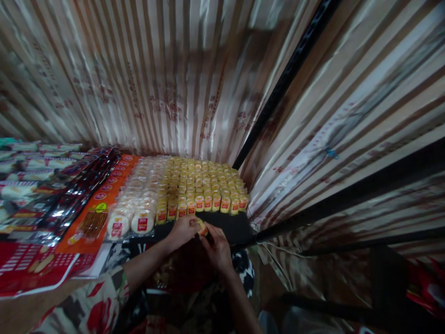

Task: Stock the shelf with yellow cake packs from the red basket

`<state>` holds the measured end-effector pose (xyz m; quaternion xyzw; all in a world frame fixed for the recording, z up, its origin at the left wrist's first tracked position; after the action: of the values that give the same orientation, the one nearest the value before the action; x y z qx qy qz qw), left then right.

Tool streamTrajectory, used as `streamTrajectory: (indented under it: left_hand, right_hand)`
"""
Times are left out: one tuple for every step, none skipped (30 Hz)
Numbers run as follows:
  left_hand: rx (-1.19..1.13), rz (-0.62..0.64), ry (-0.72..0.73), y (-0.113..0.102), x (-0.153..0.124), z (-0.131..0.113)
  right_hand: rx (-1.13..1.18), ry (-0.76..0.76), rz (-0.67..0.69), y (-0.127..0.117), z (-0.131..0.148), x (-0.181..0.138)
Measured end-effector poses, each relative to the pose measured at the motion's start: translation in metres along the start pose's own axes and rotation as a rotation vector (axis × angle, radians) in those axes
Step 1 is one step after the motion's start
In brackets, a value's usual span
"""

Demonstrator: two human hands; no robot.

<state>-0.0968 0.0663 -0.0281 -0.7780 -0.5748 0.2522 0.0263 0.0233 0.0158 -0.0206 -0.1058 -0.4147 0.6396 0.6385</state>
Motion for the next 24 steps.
streamTrajectory:
  left_hand:
    - [0.007, -0.014, 0.01, 0.0, 0.002, 0.0]
    - [0.013, -0.036, 0.024, -0.001, 0.003, 0.001]
    - [0.02, -0.067, 0.039, -0.002, 0.004, 0.001]
    - [0.028, -0.102, 0.057, -0.004, 0.005, 0.001]
    - [0.033, -0.137, 0.075, -0.005, 0.005, 0.002]
    - [0.032, -0.163, 0.093, -0.005, 0.005, 0.002]
    - [0.018, -0.175, 0.107, -0.005, 0.006, 0.003]
    - [-0.006, -0.177, 0.117, -0.004, 0.006, 0.004]
    - [-0.036, -0.171, 0.123, -0.002, 0.007, 0.005]
    - [-0.063, -0.169, 0.125, -0.001, 0.007, 0.006]
    - [-0.077, -0.177, 0.128, -0.001, 0.008, 0.006]
    - [-0.072, -0.194, 0.139, -0.001, 0.008, 0.006]
    - [-0.052, -0.22, 0.156, -0.001, 0.007, 0.004]
    - [-0.027, -0.248, 0.177, -0.002, 0.007, 0.003]
    - [-0.004, -0.271, 0.198, -0.003, 0.006, 0.001]
    - [0.014, -0.285, 0.214, -0.002, 0.006, 0.001]
    - [0.027, -0.291, 0.226, -0.002, 0.006, 0.0]
    - [0.041, -0.297, 0.234, -0.002, 0.005, 0.001]
    - [0.057, -0.305, 0.242, -0.001, 0.005, 0.002]
    - [0.075, -0.315, 0.253, -0.001, 0.004, 0.003]
    - [0.093, -0.324, 0.268, -0.001, 0.003, 0.004]
    - [0.109, -0.331, 0.287, -0.001, 0.002, 0.004]
    - [0.121, -0.333, 0.306, 0.0, 0.002, 0.005]
    - [0.132, -0.329, 0.322, 0.001, 0.001, 0.006]
  right_hand:
    - [-0.008, 0.005, -0.008, 0.003, -0.001, 0.001]
    - [-0.019, 0.013, -0.02, 0.005, -0.003, 0.001]
    - [-0.032, 0.028, -0.038, 0.008, -0.005, 0.002]
    - [-0.044, 0.047, -0.062, 0.01, -0.008, 0.003]
    - [-0.054, 0.07, -0.089, 0.012, -0.011, 0.004]
    - [-0.063, 0.096, -0.12, 0.013, -0.015, 0.005]
    - [-0.069, 0.121, -0.147, 0.014, -0.019, 0.006]
    - [-0.07, 0.145, -0.17, 0.016, -0.023, 0.008]
    - [-0.071, 0.164, -0.186, 0.017, -0.027, 0.01]
    - [-0.074, 0.182, -0.2, 0.018, -0.031, 0.013]
    - [-0.081, 0.196, -0.214, 0.019, -0.034, 0.016]
    - [-0.088, 0.205, -0.229, 0.019, -0.036, 0.019]
    - [-0.088, 0.212, -0.242, 0.02, -0.038, 0.023]
    - [-0.079, 0.224, -0.258, 0.021, -0.039, 0.026]
    - [-0.059, 0.244, -0.272, 0.022, -0.041, 0.028]
    - [-0.028, 0.269, -0.284, 0.023, -0.042, 0.029]
    - [0.009, 0.296, -0.293, 0.025, -0.044, 0.03]
    - [0.046, 0.323, -0.305, 0.027, -0.045, 0.03]
    - [0.079, 0.347, -0.317, 0.029, -0.047, 0.03]
    - [0.103, 0.361, -0.331, 0.03, -0.047, 0.029]
    - [0.115, 0.364, -0.345, 0.03, -0.047, 0.028]
    - [0.115, 0.357, -0.361, 0.03, -0.047, 0.027]
    - [0.1, 0.34, -0.376, 0.029, -0.046, 0.027]
    - [0.075, 0.312, -0.386, 0.028, -0.044, 0.027]
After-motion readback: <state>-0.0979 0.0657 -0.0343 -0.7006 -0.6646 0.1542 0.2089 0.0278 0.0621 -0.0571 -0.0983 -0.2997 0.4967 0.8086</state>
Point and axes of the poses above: each hand's wrist, its own x-axis towards the middle knuckle, its own y-axis out of the palm, z = x × y, the point moved 8 cm from there along x, towards the middle knuckle, and after that the axes turned 9 degrees about -y, right-handed, at the moved point
